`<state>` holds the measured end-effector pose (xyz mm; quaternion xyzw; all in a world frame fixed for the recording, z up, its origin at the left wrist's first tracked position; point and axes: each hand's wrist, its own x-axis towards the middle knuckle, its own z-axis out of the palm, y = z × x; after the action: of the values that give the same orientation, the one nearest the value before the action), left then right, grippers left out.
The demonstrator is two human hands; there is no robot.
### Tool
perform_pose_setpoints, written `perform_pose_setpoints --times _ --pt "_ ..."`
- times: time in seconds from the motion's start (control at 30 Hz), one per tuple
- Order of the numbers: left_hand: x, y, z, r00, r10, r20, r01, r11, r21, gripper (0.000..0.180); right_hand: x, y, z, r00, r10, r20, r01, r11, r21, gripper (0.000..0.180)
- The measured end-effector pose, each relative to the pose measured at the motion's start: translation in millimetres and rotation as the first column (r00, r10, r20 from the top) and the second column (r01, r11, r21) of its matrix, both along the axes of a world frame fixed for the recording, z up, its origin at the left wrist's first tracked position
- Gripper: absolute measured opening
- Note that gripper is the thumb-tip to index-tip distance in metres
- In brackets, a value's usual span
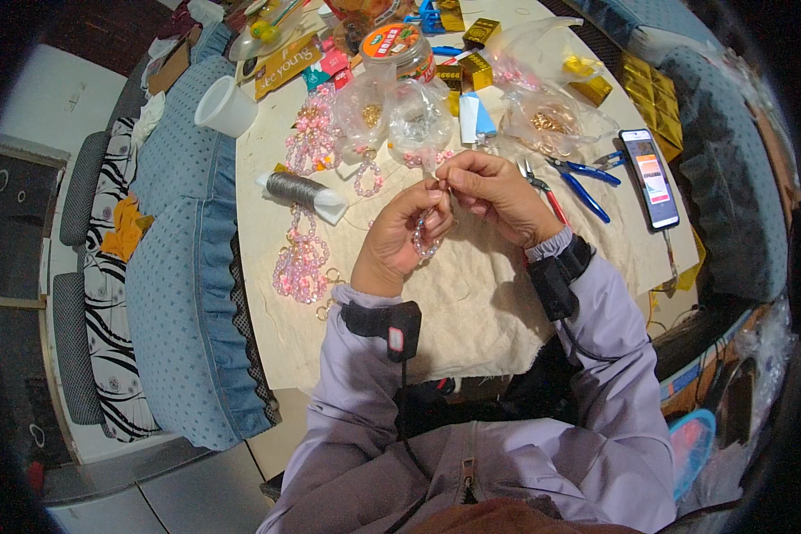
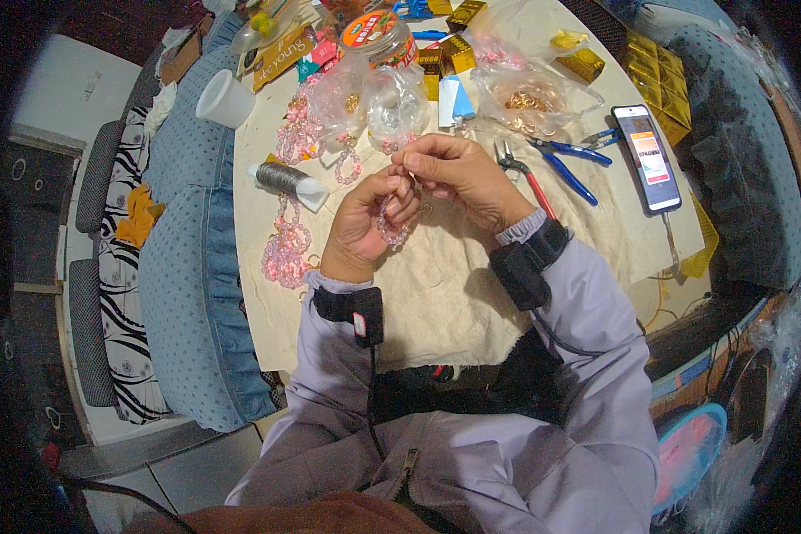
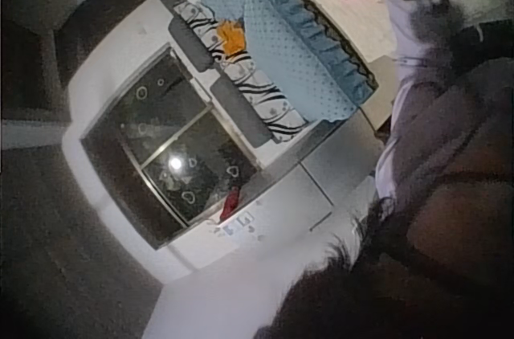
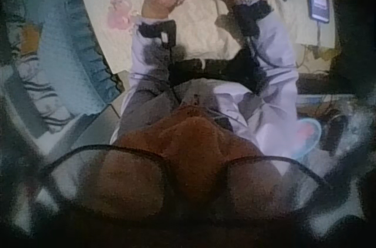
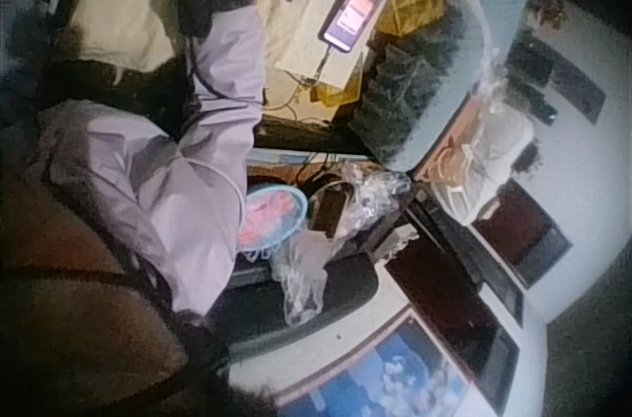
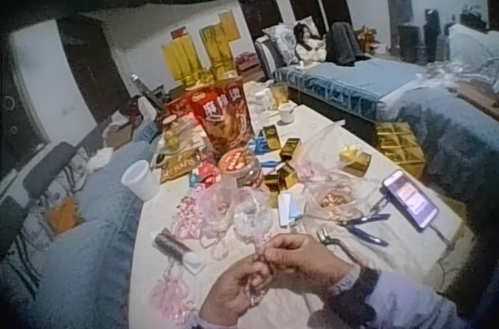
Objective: The person assembles a beaded keychain by threading pink and clear beads onto a string, then uses pliers to attach a metal ring and secure the end. The person handles beads, string, and pliers while working at a table with craft supplies.
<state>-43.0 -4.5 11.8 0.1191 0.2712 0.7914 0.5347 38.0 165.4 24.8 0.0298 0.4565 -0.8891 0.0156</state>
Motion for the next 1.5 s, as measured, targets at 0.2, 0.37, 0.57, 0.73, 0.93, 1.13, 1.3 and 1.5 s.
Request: perform_pose_setpoints --times 0.2,0.37,0.57,0.73,0.93,1.13,1.3,1.5 --pt "0.6 -1.0 -0.8 0.996 -0.013 0.092 0.01 0.999 0.043 0.01 -1.5 -1.6 -4.0 0.999 0.02 -0.034 -0.022 0.996 -0.081 0.02" --pt "2.1 -1.3 0.2 0.984 -0.066 0.166 0.05 0.994 0.096 0.01 -3.0 -0.7 -8.6 0.996 0.048 -0.079 -0.058 0.99 -0.131 0.024" --pt "5.9 3.3 4.6 0.991 0.081 0.105 -0.076 0.996 -0.05 0.012 -1.3 -5.6 -2.1 0.995 -0.086 -0.052 0.083 0.995 -0.049 0.02" --pt "7.5 6.3 2.4 0.978 0.2 -0.062 -0.204 0.978 -0.05 0.019 -1.8 -10.0 0.8 0.971 -0.236 -0.039 0.24 0.961 0.137 0.015" --pt "3.4 3.8 0.2 0.973 0.208 -0.099 -0.218 0.972 -0.093 0.019 -3.2 -10.0 -4.3 0.971 -0.233 -0.054 0.239 0.956 0.169 0.013" --pt "4.6 2.8 -0.4 0.983 0.183 0.008 -0.182 0.981 -0.075 0.02 -5.1 -8.7 -9.0 0.983 -0.177 -0.045 0.181 0.975 0.128 0.014" --pt "3.8 3.0 -1.9 0.985 0.157 0.072 -0.153 0.987 -0.056 0.016 -4.6 -8.6 -6.4 0.987 -0.153 -0.044 0.157 0.984 0.09 0.019" --pt "5.1 3.8 0.7 0.984 0.152 0.09 -0.144 0.986 -0.083 0.011 -2.9 -10.6 -2.0 0.976 -0.189 -0.108 0.193 0.981 0.033 0.018"
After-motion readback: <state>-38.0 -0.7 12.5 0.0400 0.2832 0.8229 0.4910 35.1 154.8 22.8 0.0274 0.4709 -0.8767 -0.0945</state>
